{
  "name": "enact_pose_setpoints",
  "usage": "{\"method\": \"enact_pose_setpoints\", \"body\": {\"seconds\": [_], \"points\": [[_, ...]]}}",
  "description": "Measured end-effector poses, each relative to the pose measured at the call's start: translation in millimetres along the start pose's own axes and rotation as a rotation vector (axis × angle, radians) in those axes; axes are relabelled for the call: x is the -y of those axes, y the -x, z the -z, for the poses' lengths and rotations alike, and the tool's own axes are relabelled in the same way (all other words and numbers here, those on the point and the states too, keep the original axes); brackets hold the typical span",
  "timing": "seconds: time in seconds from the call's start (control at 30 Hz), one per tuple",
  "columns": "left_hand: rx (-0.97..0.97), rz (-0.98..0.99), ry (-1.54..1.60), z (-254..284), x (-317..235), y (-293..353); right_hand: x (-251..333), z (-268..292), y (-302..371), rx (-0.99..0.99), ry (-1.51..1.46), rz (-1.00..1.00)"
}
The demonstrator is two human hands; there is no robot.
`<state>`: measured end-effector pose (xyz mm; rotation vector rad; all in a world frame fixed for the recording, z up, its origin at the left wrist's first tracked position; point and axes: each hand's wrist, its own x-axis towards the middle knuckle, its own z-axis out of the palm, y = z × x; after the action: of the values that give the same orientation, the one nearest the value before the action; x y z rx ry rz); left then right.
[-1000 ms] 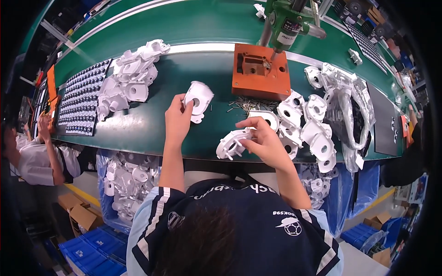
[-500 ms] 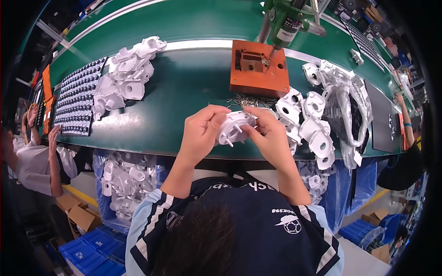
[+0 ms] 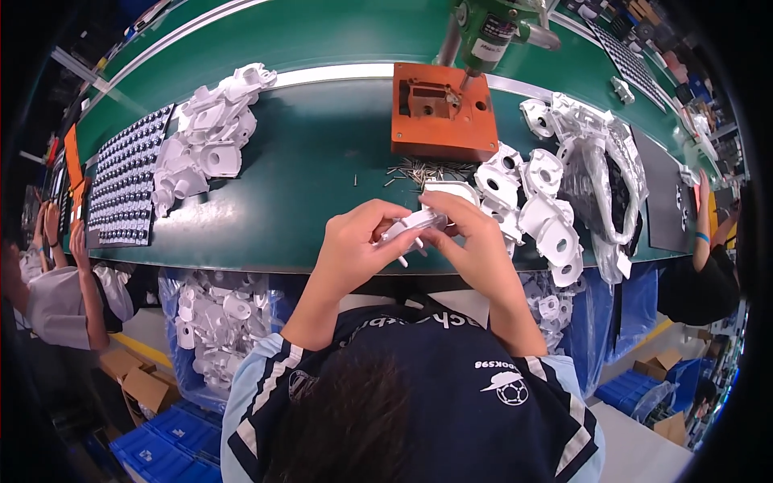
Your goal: Assembling small plastic components using a manual press at a factory workstation.
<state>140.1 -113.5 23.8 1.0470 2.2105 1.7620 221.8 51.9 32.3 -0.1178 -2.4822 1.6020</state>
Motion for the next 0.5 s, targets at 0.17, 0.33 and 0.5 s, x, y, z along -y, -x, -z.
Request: {"method": "enact_pose_setpoints", "body": {"seconds": [0.17, 0.33, 0.5], "points": [[0.157, -0.044, -0.101, 5.9, -12.1, -1.8, -16.9, 12.6, -1.7, 0.162, 0.119, 0.082], [-0.072, -0.194, 0.503, -3.7, 4.2, -4.7, -32.1, 18.2, 1.2, 0.172, -0.840, -0.178], [0.076, -0.097, 0.443, -35.5, 7.4, -3.8, -29.9, 34.0, 6.9, 0.103, -0.829, -0.179]]}}
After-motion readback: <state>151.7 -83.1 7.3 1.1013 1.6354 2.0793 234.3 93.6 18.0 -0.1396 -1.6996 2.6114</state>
